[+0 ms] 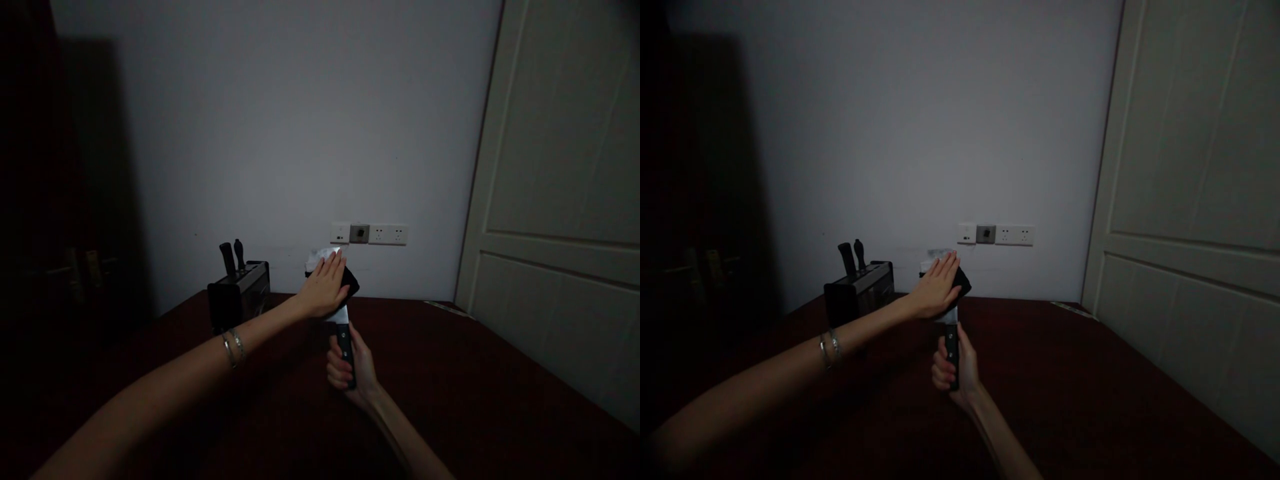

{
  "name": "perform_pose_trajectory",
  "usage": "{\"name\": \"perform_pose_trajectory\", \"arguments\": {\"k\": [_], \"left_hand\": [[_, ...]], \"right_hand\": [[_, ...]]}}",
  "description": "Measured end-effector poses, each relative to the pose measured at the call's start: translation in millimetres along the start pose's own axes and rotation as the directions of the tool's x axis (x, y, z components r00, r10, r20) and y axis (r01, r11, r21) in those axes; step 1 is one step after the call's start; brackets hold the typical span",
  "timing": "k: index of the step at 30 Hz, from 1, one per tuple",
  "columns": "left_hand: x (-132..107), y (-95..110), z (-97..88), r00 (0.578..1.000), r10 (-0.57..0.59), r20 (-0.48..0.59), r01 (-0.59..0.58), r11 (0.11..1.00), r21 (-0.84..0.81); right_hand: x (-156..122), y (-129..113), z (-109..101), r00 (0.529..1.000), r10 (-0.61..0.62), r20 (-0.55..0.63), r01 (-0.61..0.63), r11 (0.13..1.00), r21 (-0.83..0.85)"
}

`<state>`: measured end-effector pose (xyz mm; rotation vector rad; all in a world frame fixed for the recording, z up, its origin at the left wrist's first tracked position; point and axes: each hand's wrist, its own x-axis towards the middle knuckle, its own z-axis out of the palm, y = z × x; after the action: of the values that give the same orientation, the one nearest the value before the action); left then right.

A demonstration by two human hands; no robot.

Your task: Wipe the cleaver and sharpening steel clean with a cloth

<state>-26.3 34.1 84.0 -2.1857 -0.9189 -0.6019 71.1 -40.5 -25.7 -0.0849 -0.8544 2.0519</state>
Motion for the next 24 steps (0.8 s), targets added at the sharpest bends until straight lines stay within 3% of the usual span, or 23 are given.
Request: {"name": "perform_pose_trajectory", "arguments": {"k": [3, 10, 14, 19, 21, 24], "left_hand": [[7, -7, -0.6, 1.0, 0.009, 0.006, -0.009, 1.0, -0.009], [45, -47, 2.7, 0.988, -0.128, 0.09, 0.132, 0.991, -0.031], [34, -36, 2.6, 0.991, -0.122, 0.061, 0.124, 0.992, -0.027], [9, -9, 5.5, 0.998, 0.047, 0.043, -0.047, 0.999, -0.011], [11, -10, 6.1, 0.997, 0.049, 0.058, -0.048, 0.999, -0.013], [25, -26, 5.5, 0.996, -0.045, 0.082, 0.048, 0.998, -0.027]], "right_hand": [[0, 0, 1, 1.0, -0.005, 0.015, 0.005, 1.0, 0.005], [0, 8, 3, 0.999, 0.044, 0.031, -0.045, 0.998, 0.039], [1, 5, 2, 0.999, 0.024, 0.028, -0.025, 0.999, 0.024], [1, -1, 0, 0.999, -0.037, 0.025, 0.036, 0.999, 0.023], [0, 0, 1, 0.999, -0.034, 0.025, 0.033, 0.999, 0.027], [0, 3, 3, 1.0, -0.011, 0.023, 0.01, 0.999, 0.04]]}}
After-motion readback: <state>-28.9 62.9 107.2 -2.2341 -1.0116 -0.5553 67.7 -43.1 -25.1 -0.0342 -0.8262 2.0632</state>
